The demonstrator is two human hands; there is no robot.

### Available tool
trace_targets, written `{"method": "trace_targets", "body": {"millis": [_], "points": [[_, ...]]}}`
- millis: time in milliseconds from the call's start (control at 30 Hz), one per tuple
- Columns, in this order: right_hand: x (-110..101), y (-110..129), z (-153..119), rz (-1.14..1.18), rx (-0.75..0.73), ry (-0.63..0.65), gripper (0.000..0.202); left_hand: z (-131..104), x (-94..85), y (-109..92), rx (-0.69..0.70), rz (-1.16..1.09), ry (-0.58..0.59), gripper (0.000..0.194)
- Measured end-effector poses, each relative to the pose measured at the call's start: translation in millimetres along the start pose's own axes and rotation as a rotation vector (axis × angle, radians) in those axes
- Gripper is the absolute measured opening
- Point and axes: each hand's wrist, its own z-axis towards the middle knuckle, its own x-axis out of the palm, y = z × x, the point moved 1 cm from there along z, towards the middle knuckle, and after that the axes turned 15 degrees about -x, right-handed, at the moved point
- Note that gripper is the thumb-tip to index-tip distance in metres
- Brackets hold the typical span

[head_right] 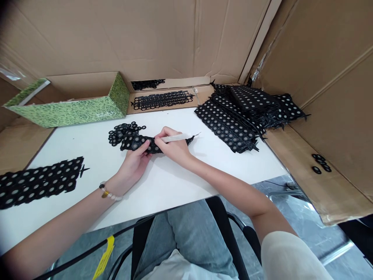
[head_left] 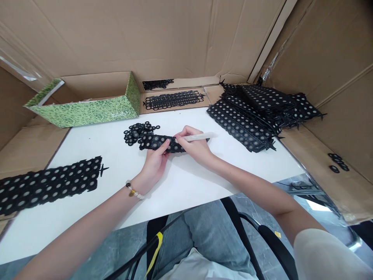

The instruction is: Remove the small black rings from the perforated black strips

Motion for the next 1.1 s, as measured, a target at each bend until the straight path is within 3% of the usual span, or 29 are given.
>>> {"method": "trace_targets", "body": {"millis": [233,900,1100], "points": [[-0.2,-2.0,0.2,-0.036,0.015,0.001,0.014,0.0,-1.7,1.2,-0.006,0.011,-0.016,0.019],[10.5,-16.9,-4.3,-0.251,-0.141,0.094,0.016,5.4,-5.3,2.0,-0.037,-0.018,-0.023,0.019],[6.1,-13.3,0.1,-0.115,-0.091,0.056,0.018,6.4,-4.8,-0.4,-0.043,0.014,-0.031,0.023]]}}
